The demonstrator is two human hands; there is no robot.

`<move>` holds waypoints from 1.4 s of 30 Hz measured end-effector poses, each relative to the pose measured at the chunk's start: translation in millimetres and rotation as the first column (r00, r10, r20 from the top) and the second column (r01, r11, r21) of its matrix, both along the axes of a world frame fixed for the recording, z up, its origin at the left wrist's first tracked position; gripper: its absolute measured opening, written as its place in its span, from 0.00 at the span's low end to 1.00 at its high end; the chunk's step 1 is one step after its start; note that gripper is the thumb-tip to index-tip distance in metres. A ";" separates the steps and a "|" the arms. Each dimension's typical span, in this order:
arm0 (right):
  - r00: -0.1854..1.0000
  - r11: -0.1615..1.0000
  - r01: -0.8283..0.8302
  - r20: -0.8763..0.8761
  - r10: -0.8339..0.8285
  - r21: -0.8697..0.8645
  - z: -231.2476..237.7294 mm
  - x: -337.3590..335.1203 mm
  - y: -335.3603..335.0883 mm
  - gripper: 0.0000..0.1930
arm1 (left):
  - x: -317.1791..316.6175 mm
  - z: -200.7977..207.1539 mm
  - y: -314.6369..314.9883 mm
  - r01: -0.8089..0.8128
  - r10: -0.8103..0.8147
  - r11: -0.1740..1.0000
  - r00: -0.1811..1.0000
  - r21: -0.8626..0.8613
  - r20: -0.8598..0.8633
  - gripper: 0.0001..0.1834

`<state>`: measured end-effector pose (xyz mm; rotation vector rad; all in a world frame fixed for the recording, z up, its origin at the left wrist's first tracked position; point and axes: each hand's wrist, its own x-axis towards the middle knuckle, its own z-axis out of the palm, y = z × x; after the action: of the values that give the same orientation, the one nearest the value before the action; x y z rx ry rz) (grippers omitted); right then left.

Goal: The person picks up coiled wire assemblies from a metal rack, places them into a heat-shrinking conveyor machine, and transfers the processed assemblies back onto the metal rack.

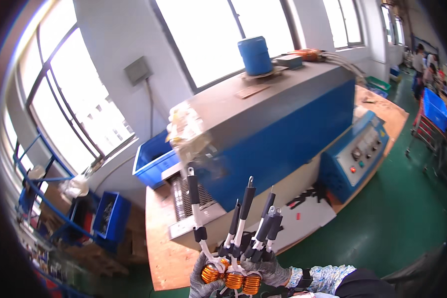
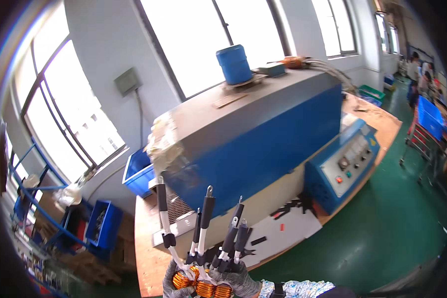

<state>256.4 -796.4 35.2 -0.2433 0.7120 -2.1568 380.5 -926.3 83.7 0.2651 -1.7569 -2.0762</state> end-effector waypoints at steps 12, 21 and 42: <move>0.897 0.904 -0.428 0.136 0.421 0.019 8.6 40.0 -219.6 0.05 | 84.0 -39.0 -193.3 -0.324 0.323 0.937 0.946 -0.131 -0.031 0.51; 0.862 0.954 -0.289 0.412 0.295 -0.078 -23.6 1.6 -348.1 0.11 | -7.8 4.3 -369.2 0.161 -0.065 0.927 0.959 -0.339 0.277 0.36; 0.899 0.947 0.302 0.364 -0.244 -0.112 -86.3 -143.4 -346.7 0.13 | -295.4 -69.9 -413.8 0.533 -0.293 0.739 0.806 -0.412 0.515 0.21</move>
<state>113.0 -1143.1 -51.1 0.1622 0.3794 -2.4459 85.1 -1340.1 13.9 0.1499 -2.8236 -1.7529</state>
